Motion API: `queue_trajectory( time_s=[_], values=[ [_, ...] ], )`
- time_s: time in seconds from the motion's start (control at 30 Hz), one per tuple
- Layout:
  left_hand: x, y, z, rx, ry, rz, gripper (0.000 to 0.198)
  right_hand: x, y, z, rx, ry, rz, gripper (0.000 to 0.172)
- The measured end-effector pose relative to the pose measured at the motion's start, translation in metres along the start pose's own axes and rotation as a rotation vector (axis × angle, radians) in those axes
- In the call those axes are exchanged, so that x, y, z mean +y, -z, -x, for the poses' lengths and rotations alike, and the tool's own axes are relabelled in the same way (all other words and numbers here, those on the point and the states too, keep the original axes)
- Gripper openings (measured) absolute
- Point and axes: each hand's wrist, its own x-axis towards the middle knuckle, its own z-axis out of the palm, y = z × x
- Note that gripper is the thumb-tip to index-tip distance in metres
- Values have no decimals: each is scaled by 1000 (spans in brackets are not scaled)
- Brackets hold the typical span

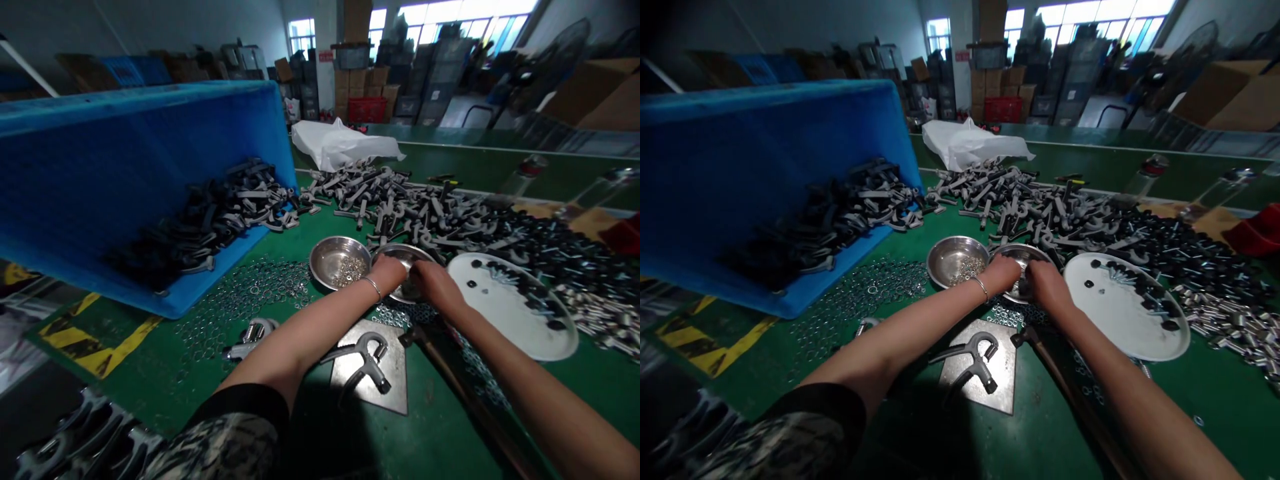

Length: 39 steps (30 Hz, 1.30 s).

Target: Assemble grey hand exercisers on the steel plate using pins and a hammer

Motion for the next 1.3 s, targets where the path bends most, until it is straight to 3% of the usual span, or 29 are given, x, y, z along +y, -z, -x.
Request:
queue_trajectory(
  time_s=[0.13,0.27,0.37,0.47,0.6,0.7,0.83,1.03,1.3],
  values=[
    [0,9,8,36,-9,42,26,-4,12,52,44,8,-167,25],
    [6,23,33,128,-64,107,31,-17,-15,113,36,84,-466,31],
    [13,25,75,180,-118,258,28,-28,-44,133,136,159,-426,29],
    [12,21,134,276,-132,599,26,-34,-60,134,170,178,-422,27],
    [-3,12,210,316,164,948,15,-35,-64,133,201,196,-409,22],
    [-11,5,242,317,356,1080,18,-37,-63,136,222,216,-387,20],
    [-7,-4,249,291,338,1059,14,-41,-65,139,261,223,-352,23],
    [-2,-23,231,376,161,716,7,-42,-68,137,271,226,-272,24],
    [3,-32,229,359,162,395,9,-58,-51,134,136,374,-66,24]
  ],
)
